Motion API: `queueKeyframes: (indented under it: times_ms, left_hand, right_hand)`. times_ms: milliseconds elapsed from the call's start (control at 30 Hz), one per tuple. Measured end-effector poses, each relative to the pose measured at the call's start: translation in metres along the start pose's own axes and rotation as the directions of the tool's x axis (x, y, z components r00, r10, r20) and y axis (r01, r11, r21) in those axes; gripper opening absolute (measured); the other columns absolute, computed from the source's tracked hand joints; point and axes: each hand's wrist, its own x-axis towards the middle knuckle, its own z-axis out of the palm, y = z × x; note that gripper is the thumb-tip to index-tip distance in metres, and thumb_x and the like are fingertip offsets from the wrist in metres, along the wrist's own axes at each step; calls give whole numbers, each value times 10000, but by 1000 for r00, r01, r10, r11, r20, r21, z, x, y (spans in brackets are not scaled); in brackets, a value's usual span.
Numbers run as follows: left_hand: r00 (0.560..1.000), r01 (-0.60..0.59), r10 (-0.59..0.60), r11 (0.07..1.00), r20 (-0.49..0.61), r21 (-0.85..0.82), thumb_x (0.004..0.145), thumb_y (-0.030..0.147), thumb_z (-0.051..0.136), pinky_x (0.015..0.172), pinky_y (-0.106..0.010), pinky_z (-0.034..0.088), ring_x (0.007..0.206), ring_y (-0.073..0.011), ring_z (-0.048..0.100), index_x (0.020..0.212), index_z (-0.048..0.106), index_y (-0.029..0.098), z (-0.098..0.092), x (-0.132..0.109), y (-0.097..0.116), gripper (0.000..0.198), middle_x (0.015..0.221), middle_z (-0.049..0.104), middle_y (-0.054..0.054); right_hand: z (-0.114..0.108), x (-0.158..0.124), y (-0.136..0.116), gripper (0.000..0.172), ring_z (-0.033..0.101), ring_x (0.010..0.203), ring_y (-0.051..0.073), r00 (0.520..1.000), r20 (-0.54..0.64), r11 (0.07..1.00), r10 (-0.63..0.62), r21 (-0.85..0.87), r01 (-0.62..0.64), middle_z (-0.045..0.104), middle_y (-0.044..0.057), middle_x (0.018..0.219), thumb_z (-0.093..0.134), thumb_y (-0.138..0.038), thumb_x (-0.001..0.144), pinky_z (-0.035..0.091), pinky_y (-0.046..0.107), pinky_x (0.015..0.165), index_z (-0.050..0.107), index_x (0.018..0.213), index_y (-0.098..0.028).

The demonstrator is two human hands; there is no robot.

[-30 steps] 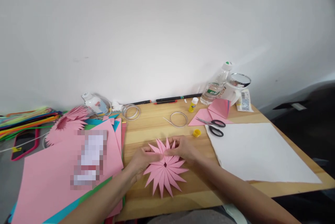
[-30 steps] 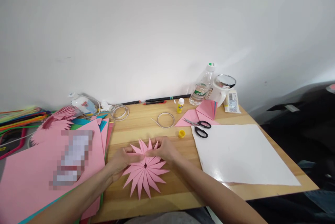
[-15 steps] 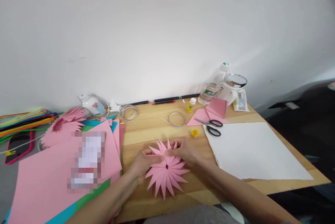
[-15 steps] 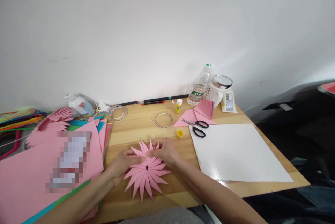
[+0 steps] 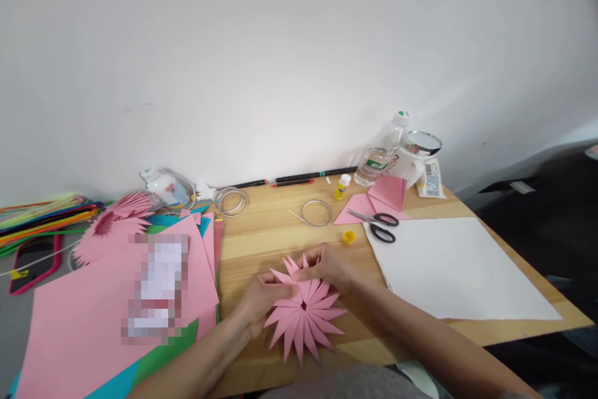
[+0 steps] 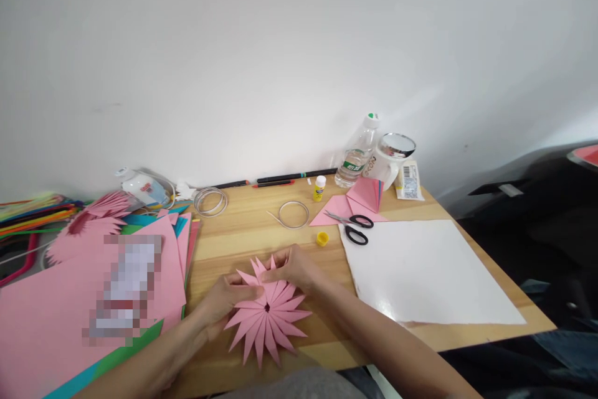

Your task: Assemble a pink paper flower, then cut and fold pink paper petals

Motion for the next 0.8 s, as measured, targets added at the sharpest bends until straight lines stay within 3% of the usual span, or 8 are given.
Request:
queueKeyframes:
  times_ms: [200,300,433,633,700,800]
  left_hand:
    - [1000,0,0,1000,-6,25,428,165,799,598,-315,470,588,-197,627,670,677,87,2,-4,5,281,642,696,-87]
    - [1000,11,-11,999,1,45,424,153,793,562,-280,452,558,-169,607,665,678,89,8,-9,10,275,611,685,-65]
    - [998,20,-14,995,-60,102,387,117,797,463,-217,372,427,-93,507,520,616,103,13,-12,11,225,454,598,5]
    - [999,34,-31,997,-35,72,393,180,821,479,-244,402,456,-131,553,543,608,113,12,-10,10,269,480,622,-15]
    - [1000,21,-20,997,-15,80,394,185,823,502,-257,419,482,-145,573,563,624,106,10,-10,12,273,510,639,-29]
    - [1000,-24,24,994,3,104,407,186,819,543,-273,437,535,-165,600,614,652,94,8,-9,14,281,564,663,-47]
  right_hand:
    - [6,1,6,398,338,391,38,997,-50,998,-60,24,61,436,-73,428,806,-376,414,227,181,396,498,480,-132]
    - [-2,4,5,380,371,422,46,996,51,997,-72,-21,73,467,-65,476,787,-406,464,262,182,425,541,549,-129]
    - [-11,8,-3,361,378,441,57,974,207,957,-94,-250,146,477,-52,501,700,-471,590,264,185,434,592,608,-127]
    - [-7,9,-10,368,351,472,65,960,105,875,-261,-394,281,441,-43,511,637,-473,656,258,189,448,550,553,-131]
    - [-9,7,-13,353,351,482,65,949,170,848,-267,-427,315,432,-48,519,643,-465,655,251,185,448,555,575,-133]
    - [-14,7,-16,359,343,469,58,934,298,843,-197,-434,317,420,-71,514,737,-435,544,233,176,425,534,597,-144]
